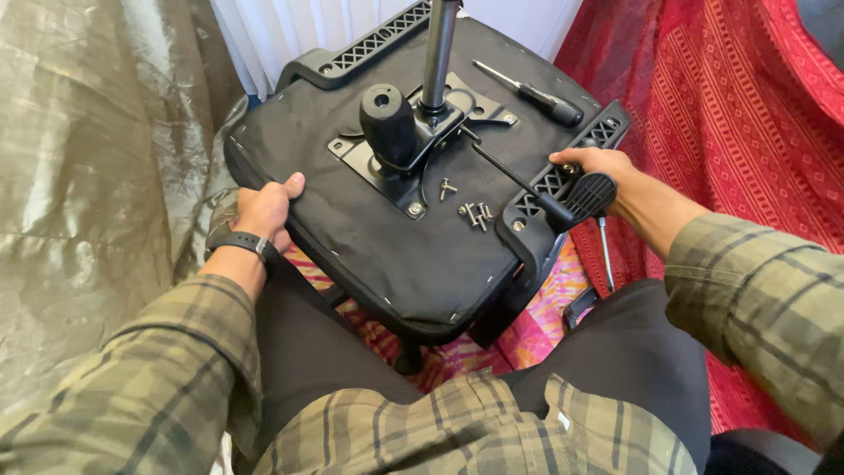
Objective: The person assembles a chair base by attaching a metal bracket to the underside of the seat using a screwdriver. They position the bracket, insert screws, and tighten them while holding the seat steady.
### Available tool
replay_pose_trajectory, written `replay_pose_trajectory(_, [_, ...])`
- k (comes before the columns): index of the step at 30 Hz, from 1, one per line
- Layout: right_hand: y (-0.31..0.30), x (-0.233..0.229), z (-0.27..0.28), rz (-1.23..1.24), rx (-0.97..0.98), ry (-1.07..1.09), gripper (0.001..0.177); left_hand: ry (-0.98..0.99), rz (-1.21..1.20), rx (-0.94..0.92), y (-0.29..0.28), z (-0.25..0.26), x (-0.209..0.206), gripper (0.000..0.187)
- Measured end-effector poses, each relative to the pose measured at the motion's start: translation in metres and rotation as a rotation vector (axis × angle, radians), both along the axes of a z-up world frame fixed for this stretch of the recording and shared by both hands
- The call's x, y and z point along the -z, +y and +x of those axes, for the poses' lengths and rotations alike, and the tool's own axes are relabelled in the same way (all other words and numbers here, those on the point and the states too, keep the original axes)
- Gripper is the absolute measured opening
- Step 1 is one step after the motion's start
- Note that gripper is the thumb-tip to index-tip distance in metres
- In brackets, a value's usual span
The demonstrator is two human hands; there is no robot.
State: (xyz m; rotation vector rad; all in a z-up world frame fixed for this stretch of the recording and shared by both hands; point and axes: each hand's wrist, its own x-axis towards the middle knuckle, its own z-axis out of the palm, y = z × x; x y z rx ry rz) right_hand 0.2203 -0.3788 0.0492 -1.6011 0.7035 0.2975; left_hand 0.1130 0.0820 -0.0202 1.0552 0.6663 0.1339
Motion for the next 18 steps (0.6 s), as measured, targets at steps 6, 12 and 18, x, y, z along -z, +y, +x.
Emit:
replay_pose_trajectory(6, [-0.048, 0.012, 0.014, -0.146, -0.199, 0.083, 0.033, -0.056, -0.085, -0.085, -0.048, -0.032, -0.007, 0.053])
replay_pose_trajectory(12, [-0.107, 0.027, 0.020, -0.306, -0.325, 0.208, 0.043, -0.025, -0.062, 0.034, -0.082, -0.066, -0.009, 0.048])
replay_pose_trajectory(18, [-0.129, 0.027, 0.031, -0.301, -0.472, 0.264, 0.041, 0.314, -0.012, 0.292, -0.080, -0.079, -0.013, 0.050])
